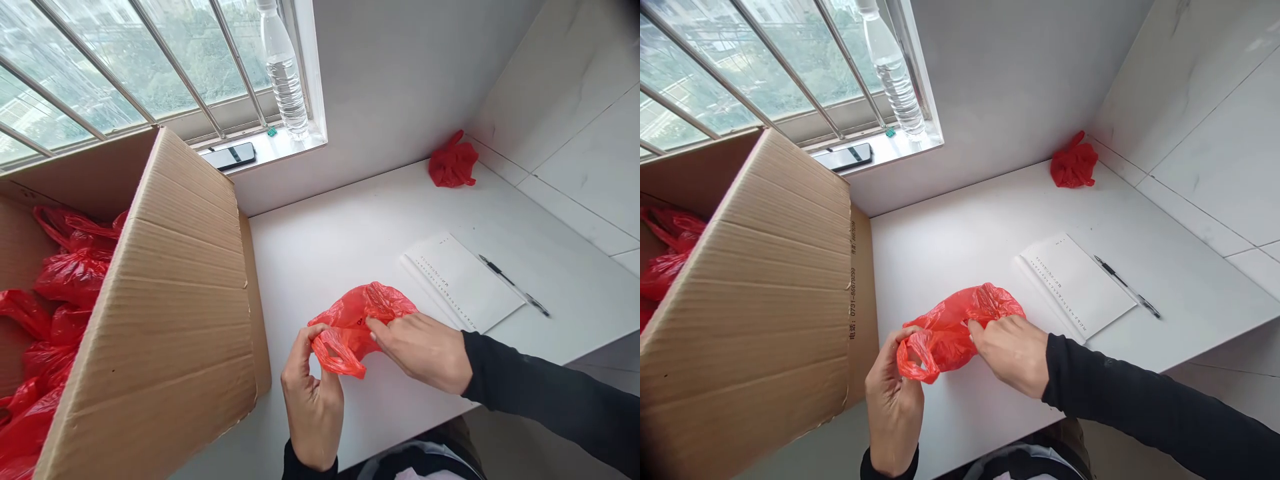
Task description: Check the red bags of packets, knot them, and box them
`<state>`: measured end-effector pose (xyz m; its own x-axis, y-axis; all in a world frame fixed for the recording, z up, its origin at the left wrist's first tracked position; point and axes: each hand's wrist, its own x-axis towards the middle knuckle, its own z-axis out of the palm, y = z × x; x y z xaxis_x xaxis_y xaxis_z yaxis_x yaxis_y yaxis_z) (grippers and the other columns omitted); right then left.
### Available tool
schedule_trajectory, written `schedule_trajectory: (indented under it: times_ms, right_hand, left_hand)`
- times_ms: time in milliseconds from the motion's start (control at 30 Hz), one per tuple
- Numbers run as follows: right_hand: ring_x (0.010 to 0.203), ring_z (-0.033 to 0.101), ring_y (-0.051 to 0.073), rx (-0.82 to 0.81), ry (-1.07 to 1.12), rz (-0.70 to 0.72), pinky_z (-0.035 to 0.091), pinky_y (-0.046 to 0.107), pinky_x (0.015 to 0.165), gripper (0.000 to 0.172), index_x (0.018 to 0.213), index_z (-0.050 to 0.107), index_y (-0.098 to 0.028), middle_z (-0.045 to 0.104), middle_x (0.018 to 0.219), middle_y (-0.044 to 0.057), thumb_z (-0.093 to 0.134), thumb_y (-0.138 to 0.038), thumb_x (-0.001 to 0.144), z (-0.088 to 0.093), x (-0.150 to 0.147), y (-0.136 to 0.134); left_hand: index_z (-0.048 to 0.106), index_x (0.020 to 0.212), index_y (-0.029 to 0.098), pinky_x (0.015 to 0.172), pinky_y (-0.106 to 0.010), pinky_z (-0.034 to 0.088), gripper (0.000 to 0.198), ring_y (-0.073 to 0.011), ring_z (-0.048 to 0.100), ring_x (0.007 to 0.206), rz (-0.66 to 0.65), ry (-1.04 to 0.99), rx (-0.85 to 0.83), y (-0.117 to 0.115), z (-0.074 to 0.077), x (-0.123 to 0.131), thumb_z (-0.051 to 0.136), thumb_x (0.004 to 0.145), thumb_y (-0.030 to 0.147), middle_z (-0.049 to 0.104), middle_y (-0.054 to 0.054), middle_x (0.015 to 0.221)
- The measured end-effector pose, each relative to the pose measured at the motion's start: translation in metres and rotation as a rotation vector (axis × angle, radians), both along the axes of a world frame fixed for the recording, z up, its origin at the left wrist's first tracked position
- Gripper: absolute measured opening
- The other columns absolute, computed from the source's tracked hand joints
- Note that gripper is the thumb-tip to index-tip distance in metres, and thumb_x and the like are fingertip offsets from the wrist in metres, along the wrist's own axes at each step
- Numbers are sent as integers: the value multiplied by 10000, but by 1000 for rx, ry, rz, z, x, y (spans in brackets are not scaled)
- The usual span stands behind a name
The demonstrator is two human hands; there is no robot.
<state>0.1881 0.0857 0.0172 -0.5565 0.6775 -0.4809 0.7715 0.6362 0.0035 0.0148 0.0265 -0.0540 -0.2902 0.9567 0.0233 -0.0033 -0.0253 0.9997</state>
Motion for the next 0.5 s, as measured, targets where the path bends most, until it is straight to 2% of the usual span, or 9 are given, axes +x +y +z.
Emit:
schedule_trajectory:
  times_ms: [67, 100, 200, 233, 300, 367, 433, 500]
  right_hand:
    - [450, 472, 165, 25, -50, -79, 202, 312, 430, 454, 1290, 522, -71, 568, 595, -17, 485, -1, 842, 1, -2, 5]
    - [452, 479, 170, 42, -35, -115, 215, 310, 431, 460, 1339, 489, -63, 572, 599, -15, 456, -22, 882, 2, -2, 6]
    - [501, 526, 175, 94, 108, -181, 297, 306, 461, 391, 1385, 468, -100, 633, 705, 11, 343, -136, 1016, 6, -4, 7]
    - [580, 575, 184, 117, 163, -168, 348, 305, 498, 383, 1362, 492, -117, 662, 792, 33, 368, -112, 1000, 6, -6, 7]
    - [815, 641, 210, 140, 241, -65, 437, 309, 623, 420, 1254, 560, -134, 677, 1007, 79, 448, 16, 877, 5, -10, 10]
    - [931, 638, 205, 93, 247, 35, 453, 293, 684, 465, 1154, 591, -149, 657, 1122, 81, 478, 92, 772, 2, -15, 15]
    - [811, 643, 169, 15, 142, 34, 409, 270, 595, 453, 1137, 596, -172, 668, 1098, 54, 521, 76, 765, -2, -19, 22]
    - [663, 622, 157, -20, 1, -31, 329, 273, 510, 355, 1079, 623, -182, 691, 962, 35, 587, 14, 785, -8, -21, 29]
  left_hand:
    - [634, 956, 243, 727, -249, 491, 54, -161, 599, 829, -13, 3, -5, 1, 1, 2, 589, 937, 266, 655, -10, 927]
    - [606, 922, 240, 703, -241, 479, 27, -154, 573, 798, -3, 2, -15, 2, 1, 3, 619, 914, 263, 631, -2, 899]
    - [495, 824, 240, 567, -214, 412, 222, -127, 472, 658, 32, -40, -61, 4, 0, 8, 710, 853, 288, 544, 32, 771]
    - [458, 791, 241, 532, -208, 386, 280, -117, 434, 618, 44, -63, -77, 5, 0, 9, 724, 847, 305, 510, 45, 727]
    - [418, 746, 238, 513, -201, 373, 345, -107, 400, 586, 82, -98, -89, 6, 0, 11, 732, 849, 338, 471, 56, 682]
    - [452, 748, 233, 560, -196, 420, 314, -109, 450, 621, 142, -102, -71, 7, 0, 13, 727, 853, 344, 496, 49, 706]
    - [522, 814, 237, 641, -196, 477, 229, -119, 539, 711, 211, -84, -45, 7, -1, 14, 732, 842, 324, 559, 33, 786]
    - [579, 926, 251, 704, -211, 519, 201, -139, 614, 809, 260, -77, -34, 7, -1, 14, 743, 824, 306, 628, 8, 896]
